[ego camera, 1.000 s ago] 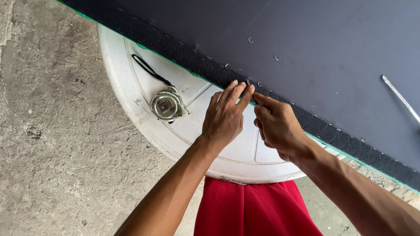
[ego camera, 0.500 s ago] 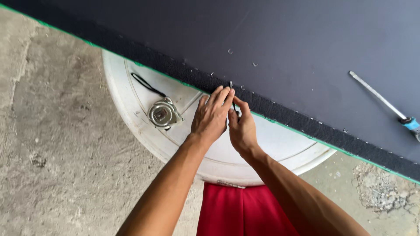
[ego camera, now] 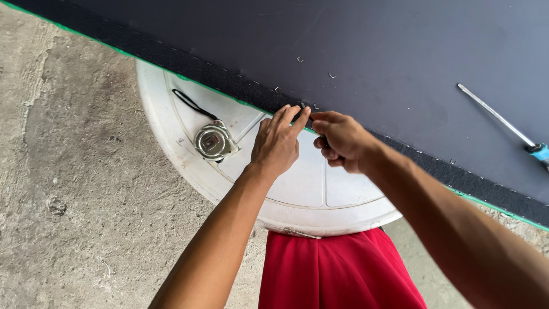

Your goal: The person uses a metal staple remover to press metal staples into the black felt edge of a large dark board. The person works along the board's edge, inserting staples one at a time.

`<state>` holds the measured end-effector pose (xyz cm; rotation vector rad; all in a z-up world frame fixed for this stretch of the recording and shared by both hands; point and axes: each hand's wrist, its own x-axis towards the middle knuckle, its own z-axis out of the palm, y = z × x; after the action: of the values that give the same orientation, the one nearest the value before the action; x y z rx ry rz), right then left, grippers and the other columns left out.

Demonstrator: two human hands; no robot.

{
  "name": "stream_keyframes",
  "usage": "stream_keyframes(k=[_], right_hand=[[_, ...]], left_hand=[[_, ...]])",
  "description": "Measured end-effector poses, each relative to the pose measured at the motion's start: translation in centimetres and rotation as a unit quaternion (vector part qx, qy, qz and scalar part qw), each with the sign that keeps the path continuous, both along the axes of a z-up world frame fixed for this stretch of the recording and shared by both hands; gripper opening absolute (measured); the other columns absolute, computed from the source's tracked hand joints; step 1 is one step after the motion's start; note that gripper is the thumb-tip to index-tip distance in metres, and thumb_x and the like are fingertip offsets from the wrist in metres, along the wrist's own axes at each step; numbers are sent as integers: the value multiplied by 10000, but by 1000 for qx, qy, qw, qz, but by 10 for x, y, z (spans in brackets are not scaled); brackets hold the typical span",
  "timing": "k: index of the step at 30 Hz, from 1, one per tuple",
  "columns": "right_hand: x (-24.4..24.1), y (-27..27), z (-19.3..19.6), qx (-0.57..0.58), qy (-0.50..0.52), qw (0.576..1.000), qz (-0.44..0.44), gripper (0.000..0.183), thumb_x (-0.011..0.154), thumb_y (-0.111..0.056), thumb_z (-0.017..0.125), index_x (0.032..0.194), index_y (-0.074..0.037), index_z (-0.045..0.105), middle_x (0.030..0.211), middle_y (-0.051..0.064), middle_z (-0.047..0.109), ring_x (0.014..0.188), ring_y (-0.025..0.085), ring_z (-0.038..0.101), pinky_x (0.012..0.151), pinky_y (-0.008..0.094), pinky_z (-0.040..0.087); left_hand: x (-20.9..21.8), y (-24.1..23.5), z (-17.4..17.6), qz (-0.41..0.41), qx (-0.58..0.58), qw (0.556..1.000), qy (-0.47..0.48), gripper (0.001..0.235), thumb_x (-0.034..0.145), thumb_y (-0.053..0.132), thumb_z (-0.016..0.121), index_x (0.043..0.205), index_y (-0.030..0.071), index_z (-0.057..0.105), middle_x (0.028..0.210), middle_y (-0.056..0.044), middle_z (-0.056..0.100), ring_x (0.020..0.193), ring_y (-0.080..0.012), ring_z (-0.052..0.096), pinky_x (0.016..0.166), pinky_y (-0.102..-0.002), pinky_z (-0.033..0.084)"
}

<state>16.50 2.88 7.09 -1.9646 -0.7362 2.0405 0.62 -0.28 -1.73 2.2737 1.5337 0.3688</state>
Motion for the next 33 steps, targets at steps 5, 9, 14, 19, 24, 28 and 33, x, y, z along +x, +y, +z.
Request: stream_keyframes(k=[5, 9, 14, 19, 24, 28, 33], right_hand=[[-6, 4, 5, -13, -32, 999, 12, 429, 1039, -290, 490, 1450, -188, 563, 690, 19, 513, 458, 77, 363, 411, 253, 357], [-13, -44, -56, 109, -12, 993, -49, 436, 1014, -290, 517, 1431, -160, 530, 671, 37, 497, 465, 99, 342, 395, 304, 278], [-15, -70, -110, 344, 38, 937, -41, 436, 1090, -257, 567, 1478, -67, 505, 786, 4, 561, 629, 36, 509, 511, 241, 463], [-14, -66, -93, 285, 20, 957, -49, 443, 1065, -279, 542, 1469, -98, 519, 670, 32, 510, 493, 65, 408, 417, 268, 350], [2, -36, -43, 101, 33, 994, -32, 473, 1022, -308, 507, 1476, -176, 495, 635, 17, 491, 428, 74, 335, 384, 284, 252], [-1, -27, -22, 52, 26, 997, -46, 477, 1046, -330, 470, 1500, -182, 477, 642, 7, 474, 433, 64, 328, 395, 269, 262], [-2, -20, -33, 53, 0, 999, -10, 429, 1048, -297, 477, 1459, -171, 487, 675, 33, 504, 450, 91, 333, 413, 299, 262]], left_hand=[[-1, -6, 5, -1, 7, 1000, 7, 726, 825, -64, 651, 1511, 98, 479, 1470, -147, 510, 1402, -323, 444, 1008, -537, 404], [-2, -12, -5, -1, 5, 1000, 26, 712, 819, -75, 631, 1491, 111, 487, 1512, -126, 478, 1443, -305, 413, 1056, -536, 386], [-4, -12, -1, -12, -9, 998, 55, 663, 853, -68, 605, 1479, 127, 507, 1519, -88, 453, 1451, -272, 393, 1116, -570, 340], [-3, -6, 1, -10, -13, 998, 53, 649, 859, -58, 602, 1468, 146, 511, 1520, -78, 455, 1446, -261, 392, 1134, -577, 323], [-3, -4, 8, -7, -14, 999, 41, 668, 861, -57, 611, 1487, 146, 500, 1507, -76, 466, 1438, -257, 410, 1109, -553, 357], [-2, -5, 6, 2, -18, 999, 41, 677, 860, -43, 630, 1494, 151, 490, 1487, -70, 482, 1426, -256, 426, 1102, -545, 368], [1, -7, -1, 5, -12, 1000, 28, 698, 863, -34, 626, 1521, 129, 460, 1495, -91, 470, 1427, -277, 423, 1099, -532, 380]])
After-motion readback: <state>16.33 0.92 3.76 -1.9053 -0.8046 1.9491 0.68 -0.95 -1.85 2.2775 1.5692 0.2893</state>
